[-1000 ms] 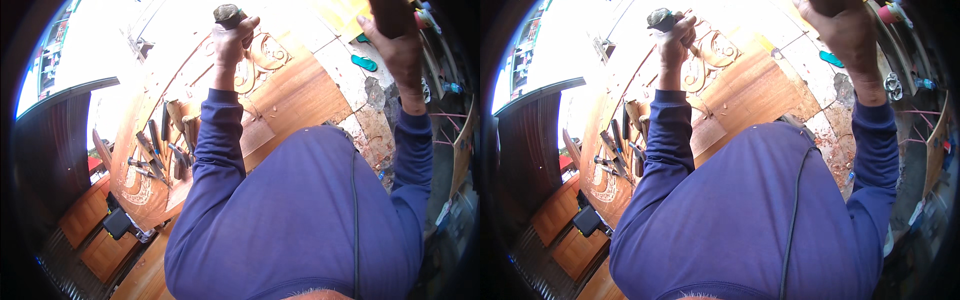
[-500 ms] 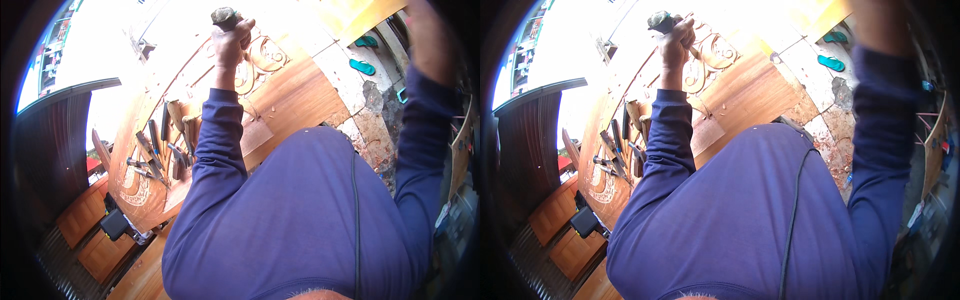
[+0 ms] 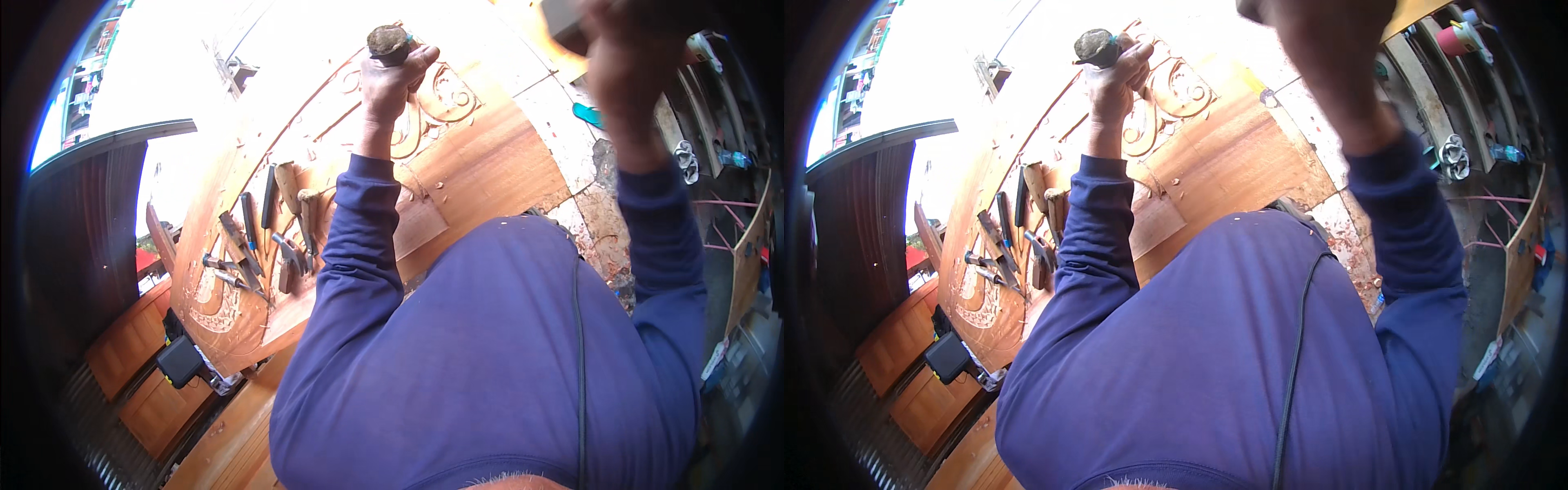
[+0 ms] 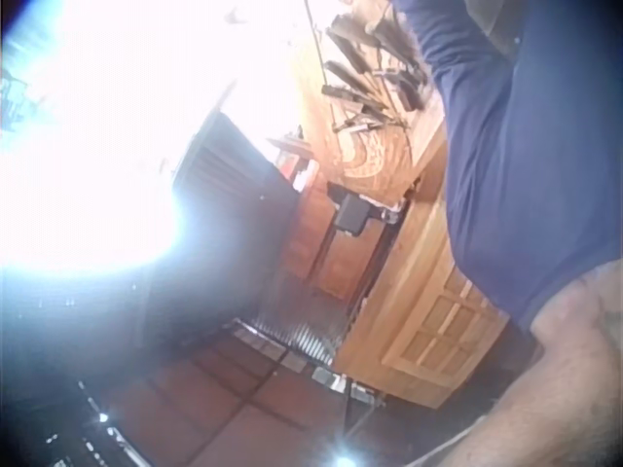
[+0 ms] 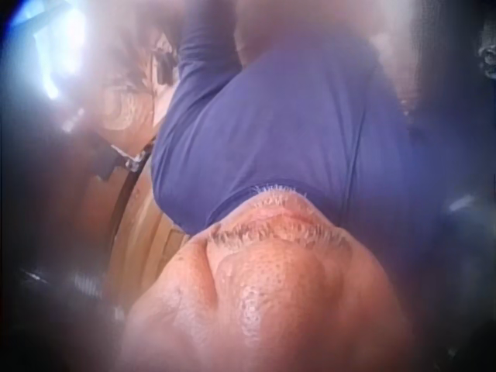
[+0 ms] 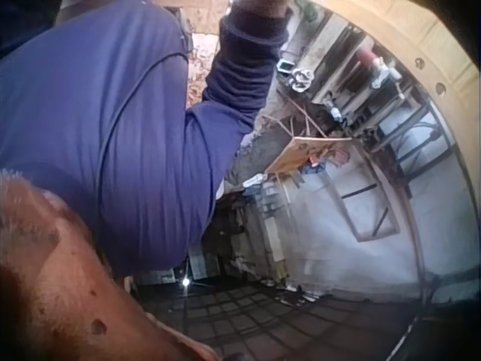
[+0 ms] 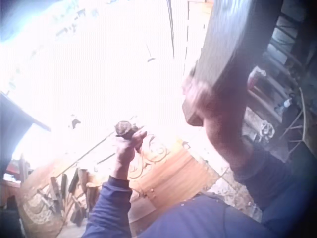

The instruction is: The person carves decorative floral patterns into a large wooden board using a chisel and a wooden mallet.

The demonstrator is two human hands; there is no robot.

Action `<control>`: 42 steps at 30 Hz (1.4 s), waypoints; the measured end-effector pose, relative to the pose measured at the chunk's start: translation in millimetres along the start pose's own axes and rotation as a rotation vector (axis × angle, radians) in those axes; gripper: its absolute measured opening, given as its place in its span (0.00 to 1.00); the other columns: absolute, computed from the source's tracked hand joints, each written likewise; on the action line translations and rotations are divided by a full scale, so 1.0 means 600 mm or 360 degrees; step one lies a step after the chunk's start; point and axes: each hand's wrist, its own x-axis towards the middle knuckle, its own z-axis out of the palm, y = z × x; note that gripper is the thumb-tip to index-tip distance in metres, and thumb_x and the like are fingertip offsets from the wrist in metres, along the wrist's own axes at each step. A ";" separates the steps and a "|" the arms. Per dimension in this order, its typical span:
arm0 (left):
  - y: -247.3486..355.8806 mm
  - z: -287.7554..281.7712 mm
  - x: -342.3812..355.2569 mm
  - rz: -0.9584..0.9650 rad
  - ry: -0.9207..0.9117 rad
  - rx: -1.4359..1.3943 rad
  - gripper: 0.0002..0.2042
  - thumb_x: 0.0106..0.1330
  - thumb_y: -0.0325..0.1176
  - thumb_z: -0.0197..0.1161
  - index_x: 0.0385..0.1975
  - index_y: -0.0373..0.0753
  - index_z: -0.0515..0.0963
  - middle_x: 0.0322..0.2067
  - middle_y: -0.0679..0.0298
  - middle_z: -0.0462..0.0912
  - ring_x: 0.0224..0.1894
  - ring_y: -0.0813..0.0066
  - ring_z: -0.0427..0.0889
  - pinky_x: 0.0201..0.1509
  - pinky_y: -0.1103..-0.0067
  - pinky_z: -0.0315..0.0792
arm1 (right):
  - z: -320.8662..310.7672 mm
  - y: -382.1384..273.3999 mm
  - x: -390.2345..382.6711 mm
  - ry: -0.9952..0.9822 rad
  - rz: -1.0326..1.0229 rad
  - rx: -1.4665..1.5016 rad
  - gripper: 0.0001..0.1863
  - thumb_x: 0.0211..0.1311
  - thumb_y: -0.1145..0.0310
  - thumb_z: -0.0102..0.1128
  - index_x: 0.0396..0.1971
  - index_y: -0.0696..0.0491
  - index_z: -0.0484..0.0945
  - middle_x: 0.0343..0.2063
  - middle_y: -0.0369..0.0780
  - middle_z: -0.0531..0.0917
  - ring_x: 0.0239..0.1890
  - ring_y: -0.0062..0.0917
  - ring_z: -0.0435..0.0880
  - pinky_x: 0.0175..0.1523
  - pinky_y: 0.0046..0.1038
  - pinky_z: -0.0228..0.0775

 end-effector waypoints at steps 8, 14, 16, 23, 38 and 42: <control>-0.006 -0.002 0.007 -0.0008 0.0027 0.0021 0.07 0.60 0.24 0.75 0.27 0.35 0.80 0.17 0.72 0.75 0.17 0.87 0.69 0.20 0.83 0.62 | 0.051 0.034 -0.045 0.0081 -0.0375 -0.0797 0.48 0.45 0.77 0.69 0.73 0.52 0.65 0.47 0.52 0.85 0.45 0.46 0.88 0.49 0.39 0.83; 0.001 0.006 -0.007 0.0225 0.0094 0.0161 0.11 0.59 0.30 0.78 0.26 0.36 0.80 0.16 0.73 0.74 0.19 0.86 0.70 0.23 0.83 0.63 | 0.058 0.082 -0.117 -0.0271 -0.0019 -0.0746 0.40 0.54 0.77 0.65 0.71 0.50 0.68 0.46 0.50 0.86 0.44 0.38 0.87 0.48 0.36 0.81; -0.024 -0.012 -0.030 0.0411 0.0108 0.0334 0.13 0.60 0.30 0.77 0.22 0.36 0.77 0.15 0.71 0.72 0.19 0.85 0.69 0.23 0.83 0.63 | 0.054 0.072 -0.167 -0.0276 0.0507 -0.0364 0.46 0.54 0.75 0.69 0.76 0.46 0.61 0.46 0.48 0.87 0.41 0.29 0.89 0.47 0.30 0.82; 0.004 -0.002 -0.134 0.0565 0.0142 0.0384 0.09 0.62 0.27 0.69 0.24 0.37 0.74 0.20 0.68 0.71 0.23 0.75 0.67 0.31 0.75 0.65 | 0.053 0.020 -0.296 -0.0095 0.1825 0.0585 0.17 0.53 0.75 0.72 0.43 0.57 0.78 0.33 0.35 0.82 0.34 0.18 0.81 0.41 0.24 0.74; 0.042 -0.033 -0.021 0.0793 0.0792 -0.0215 0.17 0.74 0.43 0.61 0.46 0.33 0.75 0.28 0.58 0.76 0.20 0.75 0.72 0.18 0.81 0.64 | 0.060 0.044 -0.275 -0.0225 0.1983 0.0665 0.15 0.52 0.74 0.71 0.40 0.57 0.79 0.33 0.36 0.82 0.35 0.20 0.80 0.43 0.24 0.73; 0.031 -0.026 0.020 0.0647 0.0849 -0.0512 0.21 0.79 0.52 0.54 0.42 0.35 0.75 0.22 0.65 0.72 0.16 0.79 0.69 0.18 0.83 0.62 | 0.063 0.043 -0.273 -0.0175 0.1914 0.0661 0.14 0.52 0.75 0.71 0.39 0.58 0.80 0.33 0.36 0.82 0.36 0.21 0.81 0.43 0.25 0.73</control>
